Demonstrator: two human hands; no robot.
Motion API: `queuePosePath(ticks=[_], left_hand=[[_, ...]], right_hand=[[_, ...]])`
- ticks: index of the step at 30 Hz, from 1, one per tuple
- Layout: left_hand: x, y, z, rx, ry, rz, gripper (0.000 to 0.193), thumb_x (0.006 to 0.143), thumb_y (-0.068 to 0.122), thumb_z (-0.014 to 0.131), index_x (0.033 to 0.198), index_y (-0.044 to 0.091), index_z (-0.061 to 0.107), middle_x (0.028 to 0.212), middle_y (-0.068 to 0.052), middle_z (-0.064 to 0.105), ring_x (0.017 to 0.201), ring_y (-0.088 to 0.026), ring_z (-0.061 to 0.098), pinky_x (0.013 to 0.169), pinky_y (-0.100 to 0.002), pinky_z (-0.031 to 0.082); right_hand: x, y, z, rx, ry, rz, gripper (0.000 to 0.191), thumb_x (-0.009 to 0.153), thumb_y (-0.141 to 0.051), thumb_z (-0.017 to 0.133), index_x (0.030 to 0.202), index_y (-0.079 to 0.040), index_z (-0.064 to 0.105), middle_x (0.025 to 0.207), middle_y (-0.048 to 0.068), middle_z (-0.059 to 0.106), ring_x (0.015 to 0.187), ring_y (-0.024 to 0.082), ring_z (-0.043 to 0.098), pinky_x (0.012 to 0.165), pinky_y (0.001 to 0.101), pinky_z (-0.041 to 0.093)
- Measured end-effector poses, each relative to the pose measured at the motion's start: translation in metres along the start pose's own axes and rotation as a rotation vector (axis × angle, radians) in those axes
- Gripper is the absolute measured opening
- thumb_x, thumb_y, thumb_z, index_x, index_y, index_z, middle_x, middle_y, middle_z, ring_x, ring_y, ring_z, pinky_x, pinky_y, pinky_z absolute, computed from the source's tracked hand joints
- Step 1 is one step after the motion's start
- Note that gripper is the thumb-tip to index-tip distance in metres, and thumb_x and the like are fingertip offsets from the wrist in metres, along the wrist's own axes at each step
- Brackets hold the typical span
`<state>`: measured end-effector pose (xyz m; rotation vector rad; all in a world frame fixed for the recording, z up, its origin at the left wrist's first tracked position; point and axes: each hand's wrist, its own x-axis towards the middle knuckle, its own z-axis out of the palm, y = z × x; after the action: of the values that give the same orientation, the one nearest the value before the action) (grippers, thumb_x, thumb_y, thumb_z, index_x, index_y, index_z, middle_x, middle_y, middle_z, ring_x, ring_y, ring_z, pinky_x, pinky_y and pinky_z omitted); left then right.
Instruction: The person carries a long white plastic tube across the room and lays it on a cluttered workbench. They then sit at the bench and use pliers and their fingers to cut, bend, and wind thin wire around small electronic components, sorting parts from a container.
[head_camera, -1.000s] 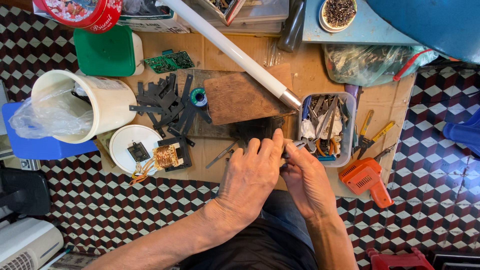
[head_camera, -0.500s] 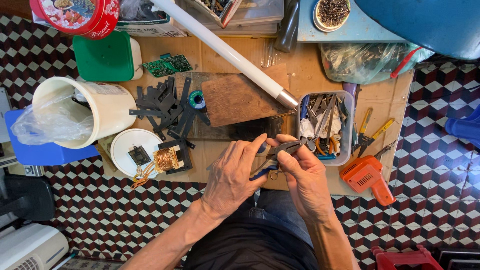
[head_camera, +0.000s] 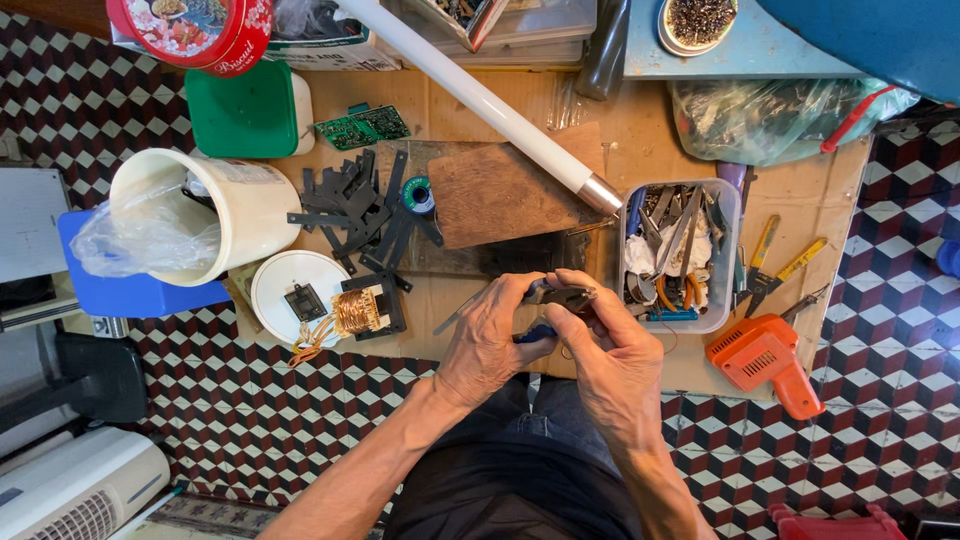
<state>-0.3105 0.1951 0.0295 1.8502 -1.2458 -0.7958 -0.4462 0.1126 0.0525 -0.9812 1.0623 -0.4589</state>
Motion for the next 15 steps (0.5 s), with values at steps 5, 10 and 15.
queuePosePath(ticks=[5,10,15], left_hand=[[0.000,-0.002,0.005,-0.033,-0.001,0.003,0.059,0.076,0.012,0.087,0.126,0.007,0.056,0.112,-0.012,0.067,0.107,-0.030,0.069,0.091,-0.040,0.058],[0.008,0.020,-0.011,0.003,-0.020,0.009,0.065,0.076,0.014,0.088,0.132,0.006,0.056,0.116,-0.012,0.067,0.109,-0.029,0.067,0.092,-0.039,0.056],[0.015,0.066,-0.038,0.527,-0.129,0.108,0.081,0.067,0.023,0.085,0.137,-0.004,0.054,0.099,-0.011,0.064,0.091,-0.027,0.062,0.078,-0.039,0.050]], right_hand=[[-0.003,-0.003,0.000,-0.112,0.010,-0.034,0.039,0.092,-0.009,0.073,0.131,-0.006,0.070,0.113,0.001,0.073,0.087,0.003,0.060,0.074,0.0187,0.052],[0.000,0.001,-0.003,0.017,0.022,0.010,0.042,0.093,-0.009,0.071,0.135,-0.003,0.065,0.119,0.004,0.074,0.092,0.006,0.062,0.080,0.0208,0.052],[0.010,0.010,-0.016,0.517,-0.075,0.109,0.051,0.098,-0.010,0.066,0.145,-0.001,0.049,0.124,0.013,0.069,0.107,0.014,0.063,0.097,0.0297,0.051]])
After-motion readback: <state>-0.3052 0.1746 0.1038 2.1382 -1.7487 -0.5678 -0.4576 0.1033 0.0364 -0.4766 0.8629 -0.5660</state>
